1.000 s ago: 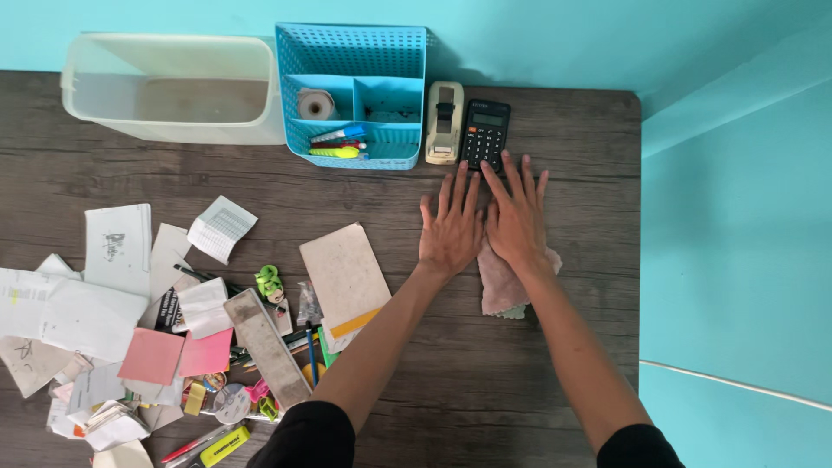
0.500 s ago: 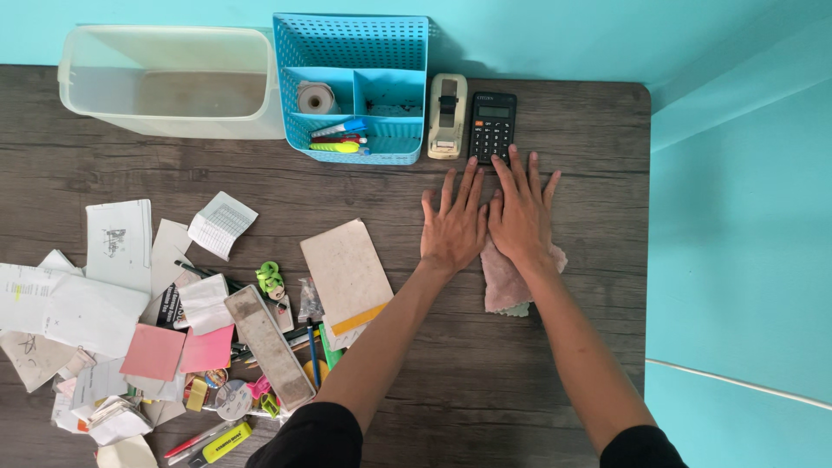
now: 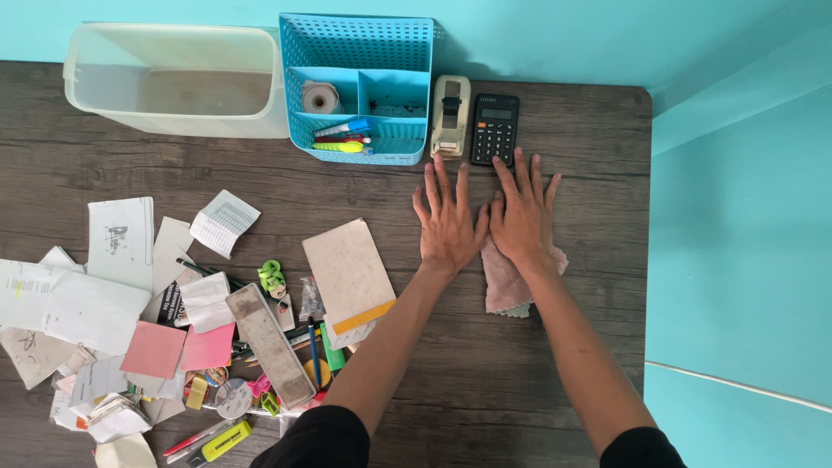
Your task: The person sorts through a pile of papers, receipts, and stationery on a desk, cleans a calculator and a small sign with a cloth, and places items into a blue organizer.
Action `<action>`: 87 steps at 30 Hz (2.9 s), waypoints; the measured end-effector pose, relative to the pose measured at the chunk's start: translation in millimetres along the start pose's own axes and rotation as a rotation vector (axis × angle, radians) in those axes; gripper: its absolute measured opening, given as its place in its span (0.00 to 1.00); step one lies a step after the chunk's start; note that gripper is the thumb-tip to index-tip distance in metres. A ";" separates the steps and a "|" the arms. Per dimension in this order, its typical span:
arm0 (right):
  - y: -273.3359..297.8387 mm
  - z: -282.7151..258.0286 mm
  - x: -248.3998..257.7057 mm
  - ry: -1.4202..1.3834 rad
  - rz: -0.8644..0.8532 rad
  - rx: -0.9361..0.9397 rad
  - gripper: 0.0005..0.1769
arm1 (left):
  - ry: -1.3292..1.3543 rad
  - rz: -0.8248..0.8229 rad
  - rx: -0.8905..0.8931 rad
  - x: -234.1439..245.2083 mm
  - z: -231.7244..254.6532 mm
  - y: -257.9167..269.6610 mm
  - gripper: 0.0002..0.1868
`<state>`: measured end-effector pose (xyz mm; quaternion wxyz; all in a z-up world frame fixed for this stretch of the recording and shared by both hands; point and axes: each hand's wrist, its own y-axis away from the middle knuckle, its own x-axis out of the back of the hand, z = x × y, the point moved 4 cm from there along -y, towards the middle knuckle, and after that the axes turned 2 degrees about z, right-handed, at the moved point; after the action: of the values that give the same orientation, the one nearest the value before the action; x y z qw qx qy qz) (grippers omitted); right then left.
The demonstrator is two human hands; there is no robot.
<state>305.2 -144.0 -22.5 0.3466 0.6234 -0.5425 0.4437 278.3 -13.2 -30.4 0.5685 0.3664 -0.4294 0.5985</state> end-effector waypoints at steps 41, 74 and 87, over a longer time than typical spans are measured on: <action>374.7 -145.4 0.1 -0.553 0.169 0.046 0.11 | 1.031 -0.414 0.088 109.6 -48.0 363.3 0.13; 448.3 -282.0 -38.7 -1.940 0.305 -1.040 0.24 | 0.101 -0.042 -0.583 198.2 -265.6 291.2 0.40; 421.1 -335.3 26.9 -1.830 0.494 -0.943 0.29 | 0.533 0.256 -0.542 267.1 -262.1 269.7 0.14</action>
<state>-168.1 80.3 104.5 -0.0870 0.3949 -0.8261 -0.3924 0.1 332.4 95.7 0.6567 -0.0213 -0.4514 0.6038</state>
